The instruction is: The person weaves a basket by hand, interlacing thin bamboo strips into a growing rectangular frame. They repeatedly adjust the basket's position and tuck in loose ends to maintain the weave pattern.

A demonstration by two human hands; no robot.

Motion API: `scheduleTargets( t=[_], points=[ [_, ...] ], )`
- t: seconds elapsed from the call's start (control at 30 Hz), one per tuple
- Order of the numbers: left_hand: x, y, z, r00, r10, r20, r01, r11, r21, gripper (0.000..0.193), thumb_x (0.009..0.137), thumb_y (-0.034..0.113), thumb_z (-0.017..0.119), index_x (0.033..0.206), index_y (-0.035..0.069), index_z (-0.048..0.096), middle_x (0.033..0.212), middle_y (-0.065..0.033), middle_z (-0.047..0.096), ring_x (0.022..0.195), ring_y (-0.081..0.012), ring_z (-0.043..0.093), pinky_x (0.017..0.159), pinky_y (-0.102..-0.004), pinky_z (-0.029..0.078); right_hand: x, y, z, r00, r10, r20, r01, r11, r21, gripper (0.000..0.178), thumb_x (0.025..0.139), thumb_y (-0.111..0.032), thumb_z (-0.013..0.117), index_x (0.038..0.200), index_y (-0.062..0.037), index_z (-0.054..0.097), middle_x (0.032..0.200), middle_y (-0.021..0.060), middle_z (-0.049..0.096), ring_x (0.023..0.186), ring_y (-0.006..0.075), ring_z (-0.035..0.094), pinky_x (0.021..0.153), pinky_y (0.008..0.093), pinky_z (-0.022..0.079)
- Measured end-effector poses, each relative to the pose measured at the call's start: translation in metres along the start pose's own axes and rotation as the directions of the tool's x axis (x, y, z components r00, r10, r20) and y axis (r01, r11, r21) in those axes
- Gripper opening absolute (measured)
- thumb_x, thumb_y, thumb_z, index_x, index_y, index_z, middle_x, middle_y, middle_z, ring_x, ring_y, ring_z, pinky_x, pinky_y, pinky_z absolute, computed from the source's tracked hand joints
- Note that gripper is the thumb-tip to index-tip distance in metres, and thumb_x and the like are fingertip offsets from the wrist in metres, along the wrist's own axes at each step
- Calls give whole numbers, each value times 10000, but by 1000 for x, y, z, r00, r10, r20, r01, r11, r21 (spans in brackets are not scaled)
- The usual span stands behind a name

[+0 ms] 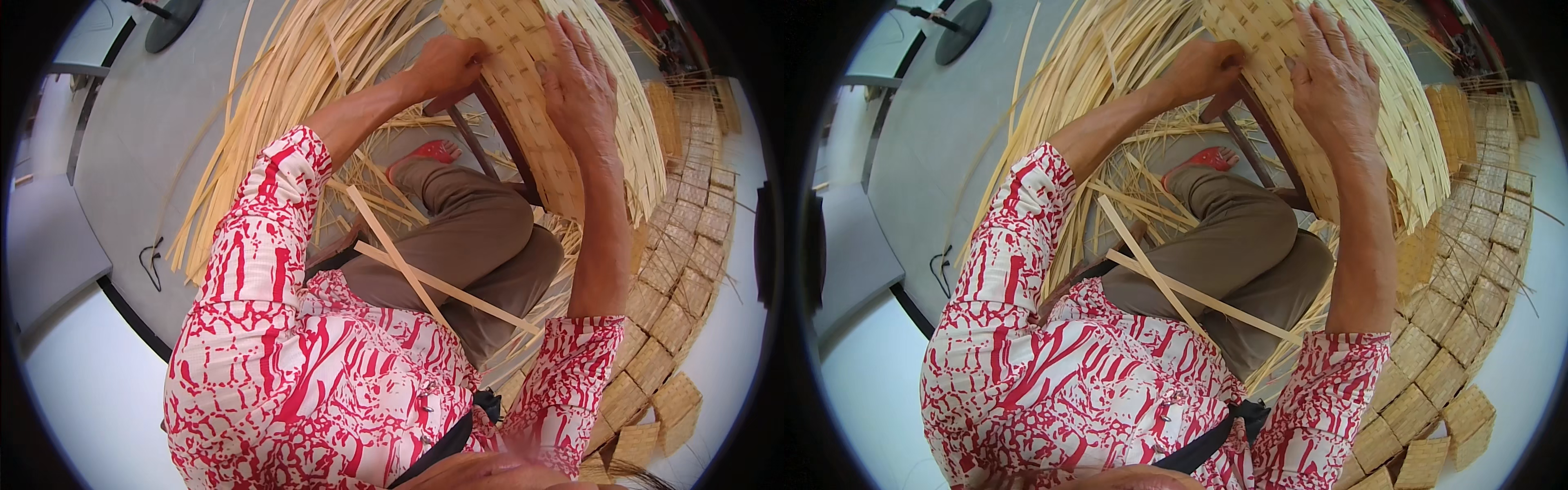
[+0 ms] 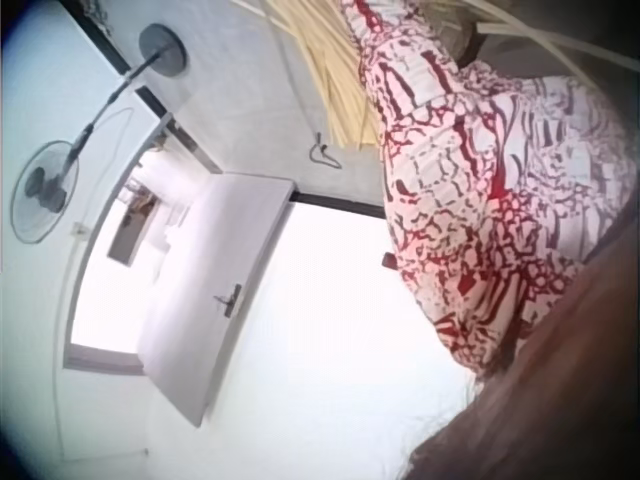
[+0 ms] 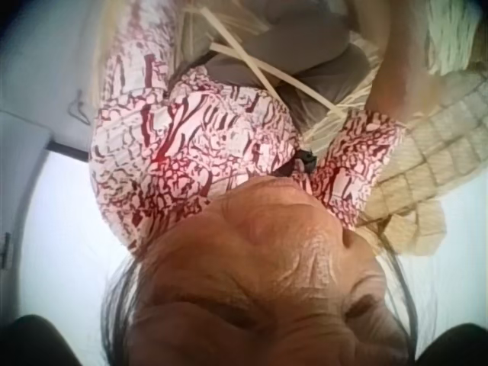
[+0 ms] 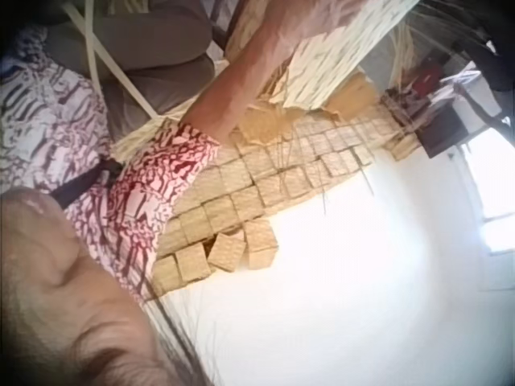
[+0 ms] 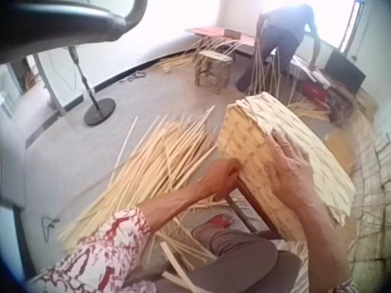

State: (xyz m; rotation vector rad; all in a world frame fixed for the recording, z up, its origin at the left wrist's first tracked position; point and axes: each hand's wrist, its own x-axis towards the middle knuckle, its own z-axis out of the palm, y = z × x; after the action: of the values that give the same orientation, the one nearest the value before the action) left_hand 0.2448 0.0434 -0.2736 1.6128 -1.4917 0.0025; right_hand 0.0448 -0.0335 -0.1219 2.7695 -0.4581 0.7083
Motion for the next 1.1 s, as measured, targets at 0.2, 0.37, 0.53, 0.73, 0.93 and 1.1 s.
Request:
scheduleTargets(
  t=[0.2,0.37,0.53,0.73,0.93,1.1],
  points=[
    [-18,-1,2,988,-154,7,150,947,-285,154,909,143,734,1013,41,682,805,-84,708,735,-181,687,691,-318,550,6,-25,-22,994,97,59,-99,994,39,621,868,-134,628,1468,-52,492,1527,165,492,1427,381,431,1164,494,334],
    [-24,-9,5,985,-173,30,169,889,-425,121,953,111,735,1008,26,669,850,-30,714,796,-86,663,728,-286,552,6,-22,-22,994,93,53,-94,995,30,619,866,-143,638,1461,-49,496,1545,165,477,1428,379,430,1167,495,334],
    [-34,-7,7,982,-186,-16,157,868,-471,127,951,103,745,994,19,660,865,-40,729,802,-75,665,731,-264,548,4,-19,-19,995,86,56,-88,996,30,618,869,-149,637,1462,-48,495,1539,167,485,1425,384,434,1167,497,336],
    [-33,-1,12,980,-186,-64,130,858,-498,116,951,96,744,993,16,671,877,-53,746,803,-87,685,729,-268,561,3,-20,-20,994,100,48,-100,995,2,619,881,-153,623,1476,-53,486,1538,171,488,1427,389,434,1173,503,329],
    [-23,-1,16,959,-222,-175,151,926,-347,242,887,218,824,930,22,690,777,-74,724,708,-147,694,667,-304,563,6,-26,-24,996,83,29,-83,997,-4,630,886,-153,611,1493,-57,472,1537,182,483,1435,393,425,1176,506,320],
    [4,-18,-12,977,-210,42,204,970,131,540,777,567,838,782,51,682,643,-87,654,579,-257,630,548,-397,488,5,-28,-35,986,142,88,-145,989,37,632,893,-153,611,1502,-69,464,1546,187,473,1440,385,425,1170,506,321]
  ],
)
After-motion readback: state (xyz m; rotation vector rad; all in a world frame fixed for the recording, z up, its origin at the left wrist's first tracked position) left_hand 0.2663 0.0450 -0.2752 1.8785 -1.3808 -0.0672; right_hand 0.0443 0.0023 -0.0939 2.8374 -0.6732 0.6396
